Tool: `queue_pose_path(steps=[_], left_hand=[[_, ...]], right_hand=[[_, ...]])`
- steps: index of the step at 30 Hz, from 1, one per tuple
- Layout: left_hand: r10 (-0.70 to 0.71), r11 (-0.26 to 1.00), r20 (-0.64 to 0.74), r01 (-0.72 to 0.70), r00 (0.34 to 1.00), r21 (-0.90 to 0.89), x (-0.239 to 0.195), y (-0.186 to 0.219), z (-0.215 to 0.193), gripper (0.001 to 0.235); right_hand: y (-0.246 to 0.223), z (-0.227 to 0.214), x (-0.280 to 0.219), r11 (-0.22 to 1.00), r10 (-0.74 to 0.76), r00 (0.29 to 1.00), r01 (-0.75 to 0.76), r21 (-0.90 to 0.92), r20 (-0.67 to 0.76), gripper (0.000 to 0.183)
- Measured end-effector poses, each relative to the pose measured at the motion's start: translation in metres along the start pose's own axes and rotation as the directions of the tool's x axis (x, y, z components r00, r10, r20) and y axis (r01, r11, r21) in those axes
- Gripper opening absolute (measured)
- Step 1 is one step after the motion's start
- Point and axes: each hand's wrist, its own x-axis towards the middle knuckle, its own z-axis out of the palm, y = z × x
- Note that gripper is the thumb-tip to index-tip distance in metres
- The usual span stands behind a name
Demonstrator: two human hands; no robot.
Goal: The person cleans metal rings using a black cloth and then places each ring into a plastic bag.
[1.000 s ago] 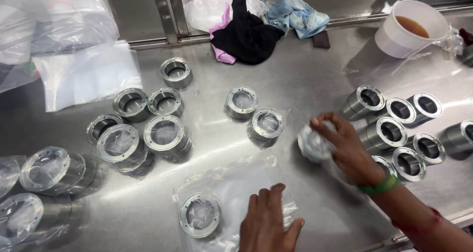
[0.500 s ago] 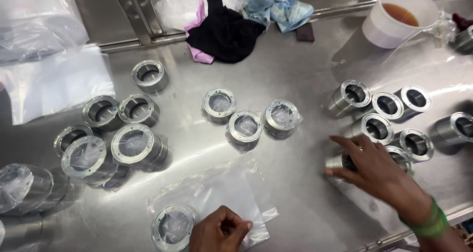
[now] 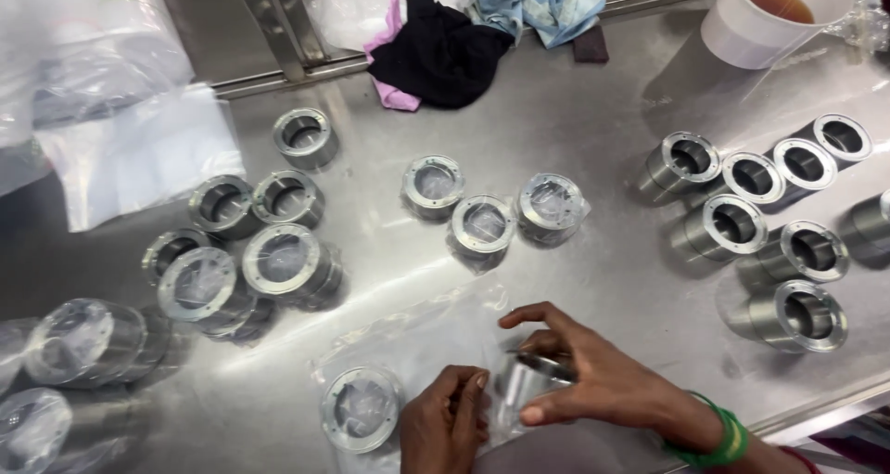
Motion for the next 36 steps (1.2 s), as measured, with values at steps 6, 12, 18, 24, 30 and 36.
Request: queue_pose_path(steps=[6,12,18,24,30,36], left_hand=[[0.324,0.943,-0.08,-0.315,0.943,0.106,-0.01,-0.013,-0.022,0.019],[0.565,0.823,0.01,-0.564,0.825,0.063,-0.031,0.048,-0.021,0.025],[0.577,0.816,0.346,-0.544,0.74,-0.197,-0.036,0.071,-0.01,0.027],[0.604,0.733,0.337,-0.669,0.722,0.12,0.005,0.044,-0.009,0.05],[0.364,0.776,0.232,-0.432,0.902,0.46,0.021,0.047,0.034,0.042],[0.493,0.784,0.052,-0.47,0.868,0.407,0.01,0.066,0.047,0.044]], right_hand=[[-0.034,0.024,0.03,0.934,0.294,0.955,-0.279,-0.224,0.032,0.08],[-0.037,0.019,0.016,0.945,-0.019,0.999,0.028,-0.327,0.031,0.079],[-0.021,-0.003,0.002,0.766,-0.517,0.854,0.436,-0.473,-0.05,0.041],[0.046,-0.006,-0.021,0.914,0.02,0.997,0.009,0.405,-0.068,0.022],[0.036,-0.01,-0.027,0.959,-0.227,0.957,0.251,0.131,-0.179,0.02],[0.013,-0.003,-0.035,0.885,-0.268,0.928,0.131,-0.448,-0.26,0.029]])
